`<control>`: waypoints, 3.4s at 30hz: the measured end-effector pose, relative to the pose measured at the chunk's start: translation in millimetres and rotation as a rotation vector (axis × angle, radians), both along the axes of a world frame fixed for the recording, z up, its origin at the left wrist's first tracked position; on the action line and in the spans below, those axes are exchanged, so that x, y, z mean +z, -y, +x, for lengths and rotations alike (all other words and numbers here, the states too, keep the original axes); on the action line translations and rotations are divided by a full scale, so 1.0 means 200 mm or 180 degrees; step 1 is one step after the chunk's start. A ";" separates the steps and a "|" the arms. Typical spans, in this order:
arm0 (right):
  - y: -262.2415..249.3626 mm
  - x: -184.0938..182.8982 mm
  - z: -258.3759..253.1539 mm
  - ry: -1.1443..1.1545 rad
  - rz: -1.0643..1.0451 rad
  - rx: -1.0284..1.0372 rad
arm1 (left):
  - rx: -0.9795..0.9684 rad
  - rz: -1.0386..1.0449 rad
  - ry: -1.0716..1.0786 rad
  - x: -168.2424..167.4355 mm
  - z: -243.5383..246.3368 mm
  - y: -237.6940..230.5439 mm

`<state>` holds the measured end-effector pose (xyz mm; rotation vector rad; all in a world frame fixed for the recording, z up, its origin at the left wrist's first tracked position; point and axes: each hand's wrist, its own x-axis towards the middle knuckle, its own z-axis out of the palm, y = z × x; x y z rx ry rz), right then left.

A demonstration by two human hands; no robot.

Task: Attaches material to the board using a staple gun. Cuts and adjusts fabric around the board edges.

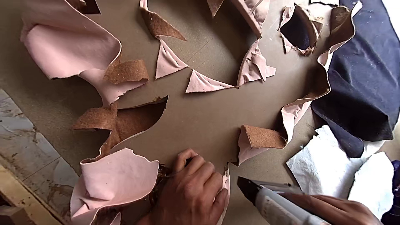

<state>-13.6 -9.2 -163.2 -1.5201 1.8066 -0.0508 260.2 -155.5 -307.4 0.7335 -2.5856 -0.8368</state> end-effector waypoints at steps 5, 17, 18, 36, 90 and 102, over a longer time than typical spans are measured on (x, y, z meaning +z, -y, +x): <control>-0.27 0.06 0.10 -0.0045 0.0152 -0.1100 | -0.0309 -0.0754 0.0561 0.11 -0.17 0.19; -0.62 -0.04 0.43 0.0326 -0.0227 -0.1792 | -0.0906 -0.0467 0.0256 0.08 -0.37 0.24; -0.63 -0.04 0.44 0.0315 -0.0231 -0.1813 | -0.0995 -0.0394 0.0344 0.10 -0.38 0.25; -0.23 -0.20 0.70 -0.0203 -0.0618 -0.2969 | -0.2376 -0.0120 -0.0625 -0.02 -0.51 0.51; -0.84 -0.55 0.48 -0.1747 -0.0574 -0.2491 | -0.4393 -0.2426 0.2730 0.47 -0.72 0.26; -0.85 -0.56 0.44 -0.1709 -0.0621 -0.2378 | -0.4433 -0.2318 0.2796 0.47 -0.78 0.28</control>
